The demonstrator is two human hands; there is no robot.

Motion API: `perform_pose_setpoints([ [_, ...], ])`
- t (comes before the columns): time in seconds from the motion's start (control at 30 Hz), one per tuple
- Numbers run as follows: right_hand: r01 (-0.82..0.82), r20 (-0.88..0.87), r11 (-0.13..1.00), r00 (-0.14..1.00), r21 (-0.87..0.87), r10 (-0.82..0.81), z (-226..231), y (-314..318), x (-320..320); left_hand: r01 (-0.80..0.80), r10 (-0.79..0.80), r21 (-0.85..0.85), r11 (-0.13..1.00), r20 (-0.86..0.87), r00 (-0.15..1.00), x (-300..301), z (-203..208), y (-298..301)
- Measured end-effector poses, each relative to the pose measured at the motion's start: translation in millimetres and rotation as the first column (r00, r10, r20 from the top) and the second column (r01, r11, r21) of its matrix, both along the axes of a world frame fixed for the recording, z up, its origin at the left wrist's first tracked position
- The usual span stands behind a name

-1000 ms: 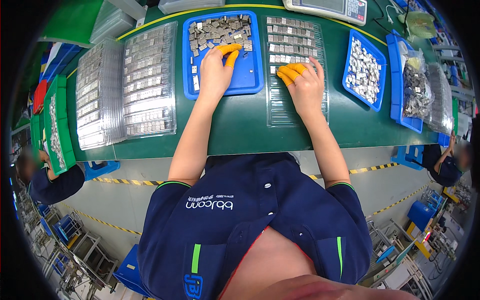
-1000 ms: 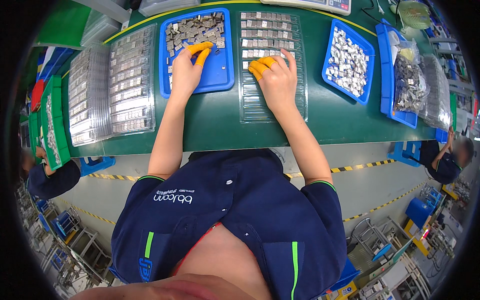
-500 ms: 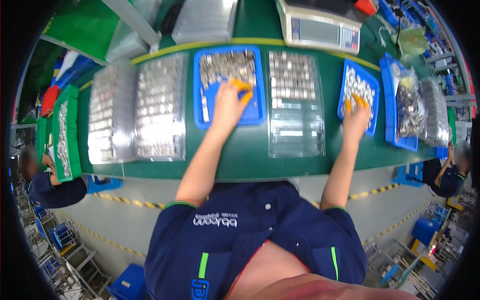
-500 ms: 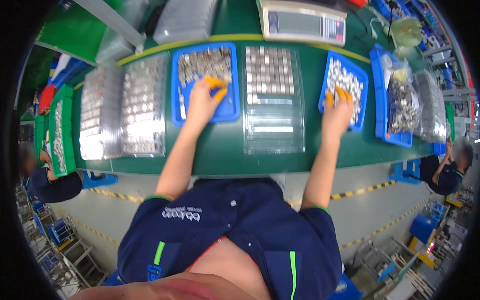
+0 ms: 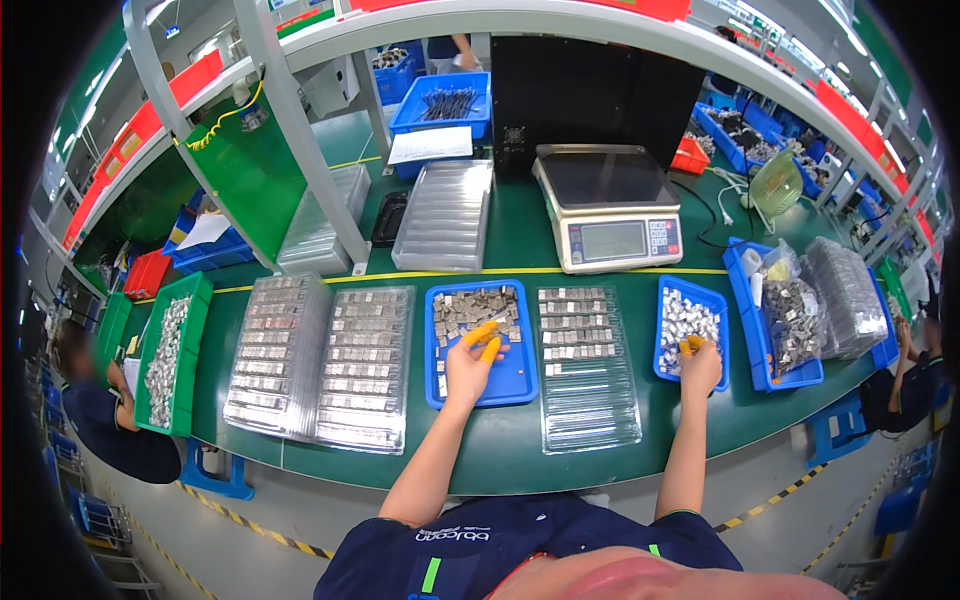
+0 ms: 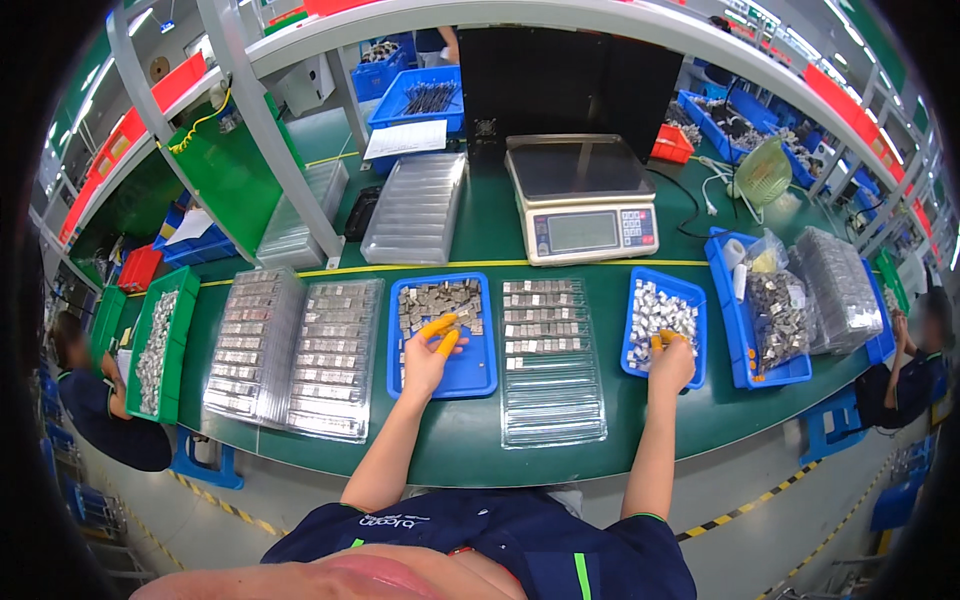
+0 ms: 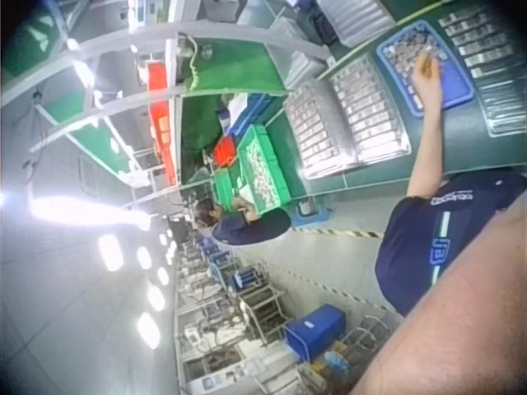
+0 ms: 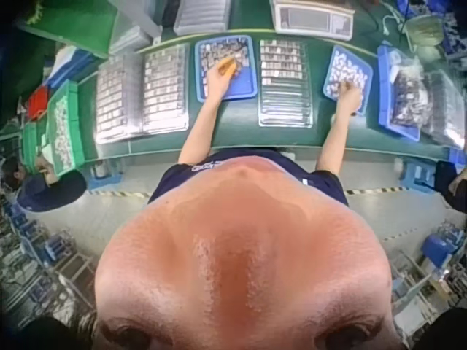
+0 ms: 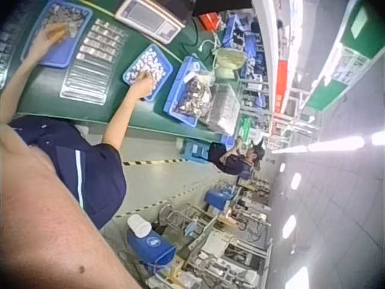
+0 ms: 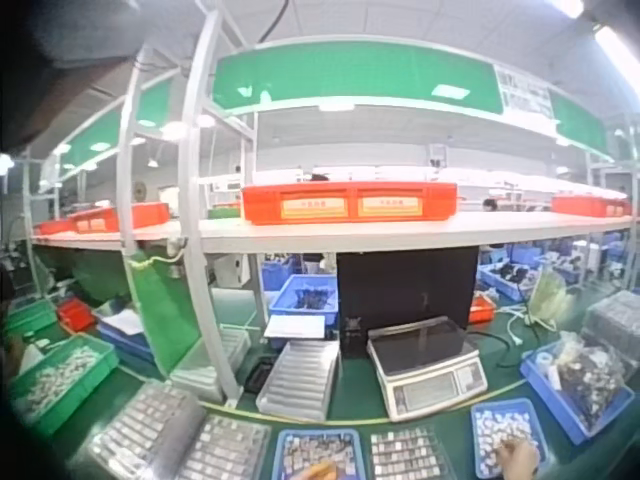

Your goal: The person assembles electronic components by taking metal casings and white parts from separate blue trays, fitting them together by hand, and placing the assembled units into a clear plastic tray.

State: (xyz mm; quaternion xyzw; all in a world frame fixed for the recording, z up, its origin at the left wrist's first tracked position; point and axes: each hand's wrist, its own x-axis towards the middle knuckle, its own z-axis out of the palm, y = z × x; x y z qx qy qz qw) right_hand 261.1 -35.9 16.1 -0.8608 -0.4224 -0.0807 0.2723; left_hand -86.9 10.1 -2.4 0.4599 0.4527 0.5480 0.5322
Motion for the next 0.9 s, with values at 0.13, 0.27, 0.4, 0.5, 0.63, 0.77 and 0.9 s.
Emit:
perform_pose_setpoints([
  [0.13, -0.003, 0.004, 0.999, 1.000, 0.051, 0.003, 4.1, 4.1, 0.3, -0.050, 0.059, -0.077, 0.996, 0.121, 0.991, -2.7, 15.0, -1.0],
  [0.27, -0.011, -0.065, 0.978, 0.998, 0.209, 0.025, 12.3, 4.9, -0.4, -0.075, 0.087, -0.102, 0.992, 0.128, 0.988, -7.2, 16.0, -6.7],
  [0.4, -0.091, -0.326, 0.934, 0.922, 0.345, 0.210, 34.0, 7.6, -7.7, -0.042, 0.064, -0.150, 0.988, 0.149, 0.987, 1.1, 34.5, -14.5],
  [0.5, -0.236, -0.516, 0.824, 0.683, 0.515, 0.518, 41.4, 27.5, -23.8, 0.012, 0.028, -0.226, 0.974, 0.173, 0.984, 18.8, 41.1, -4.7],
  [0.63, -0.336, -0.421, 0.675, 0.579, 0.657, 0.698, 42.5, 50.2, -56.7, 0.071, -0.035, -0.151, 0.986, 0.229, 0.973, 54.4, 69.7, 1.7],
  [0.77, -0.383, -0.502, 0.725, 0.535, 0.573, 0.679, 54.0, 46.9, -76.5, 0.163, -0.135, -0.104, 0.981, 0.237, 0.962, 74.2, 77.4, 8.6],
  [0.9, -0.337, -0.643, 0.724, 0.333, 0.602, 0.690, 35.0, 48.2, -83.9, 0.232, -0.189, -0.170, 0.958, 0.235, 0.953, 87.7, 67.6, 7.6],
])
